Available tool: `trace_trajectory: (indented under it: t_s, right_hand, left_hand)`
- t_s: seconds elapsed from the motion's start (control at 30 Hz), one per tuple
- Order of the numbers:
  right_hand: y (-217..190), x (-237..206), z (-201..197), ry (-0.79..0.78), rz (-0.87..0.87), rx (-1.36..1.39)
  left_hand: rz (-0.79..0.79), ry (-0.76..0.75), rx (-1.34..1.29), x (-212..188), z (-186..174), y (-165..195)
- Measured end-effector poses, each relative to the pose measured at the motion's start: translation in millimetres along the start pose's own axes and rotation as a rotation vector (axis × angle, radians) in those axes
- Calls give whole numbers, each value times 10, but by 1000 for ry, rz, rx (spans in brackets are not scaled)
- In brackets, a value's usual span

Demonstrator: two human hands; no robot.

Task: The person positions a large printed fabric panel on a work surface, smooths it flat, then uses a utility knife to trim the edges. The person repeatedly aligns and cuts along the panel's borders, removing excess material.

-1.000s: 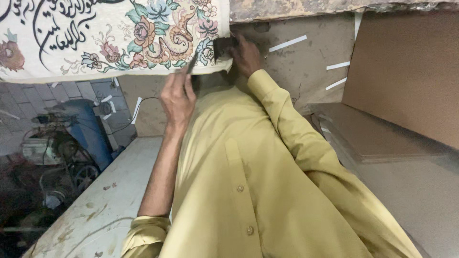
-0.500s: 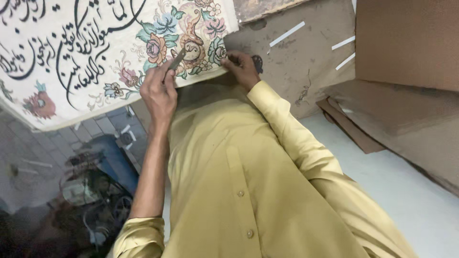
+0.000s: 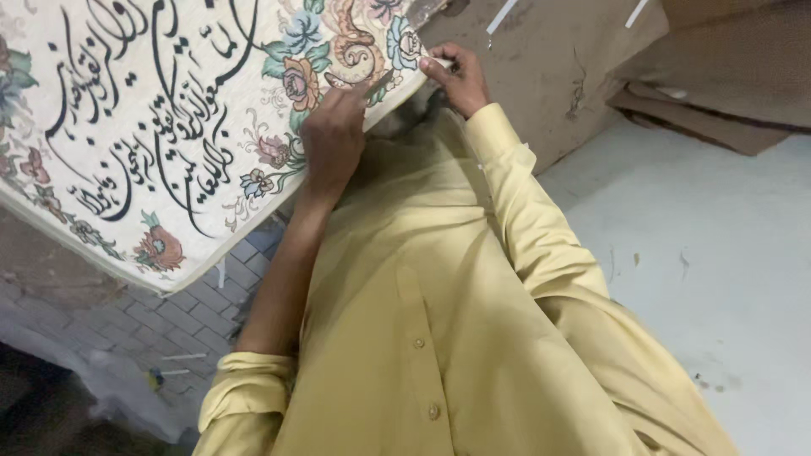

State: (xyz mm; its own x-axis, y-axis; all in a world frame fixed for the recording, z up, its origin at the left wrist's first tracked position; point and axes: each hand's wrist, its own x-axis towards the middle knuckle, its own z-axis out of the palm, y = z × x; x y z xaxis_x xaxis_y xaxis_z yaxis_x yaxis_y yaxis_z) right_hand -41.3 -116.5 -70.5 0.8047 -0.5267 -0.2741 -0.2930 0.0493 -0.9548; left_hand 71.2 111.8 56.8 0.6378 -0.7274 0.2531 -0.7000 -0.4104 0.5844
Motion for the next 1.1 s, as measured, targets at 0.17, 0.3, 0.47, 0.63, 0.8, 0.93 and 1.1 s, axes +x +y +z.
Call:
trace_trajectory:
  t_s: [0.17, 0.3, 0.47, 0.63, 0.8, 0.93, 1.1]
  right_hand:
    - [93, -38, 49, 141, -93, 147]
    - [110, -120, 159, 383, -142, 65]
    - [40, -219, 103, 516, -300, -114]
    - [3, -245, 113, 488, -317, -24]
    - [40, -259, 174, 508, -263, -2]
    - [54, -246, 164, 497, -269, 21]
    - [63, -235, 154, 485, -288, -6]
  left_hand:
    - [183, -161, 140, 547, 349, 253]
    - [267, -202, 201, 824, 552, 389]
    - [304, -381, 209, 912, 716, 563]
    - [343, -414, 288, 1005, 745, 593]
    - [371, -490, 319, 1065, 757, 613]
    - [363, -535, 316, 1103, 761, 660]
    - [417, -534, 314, 1149, 720, 662]
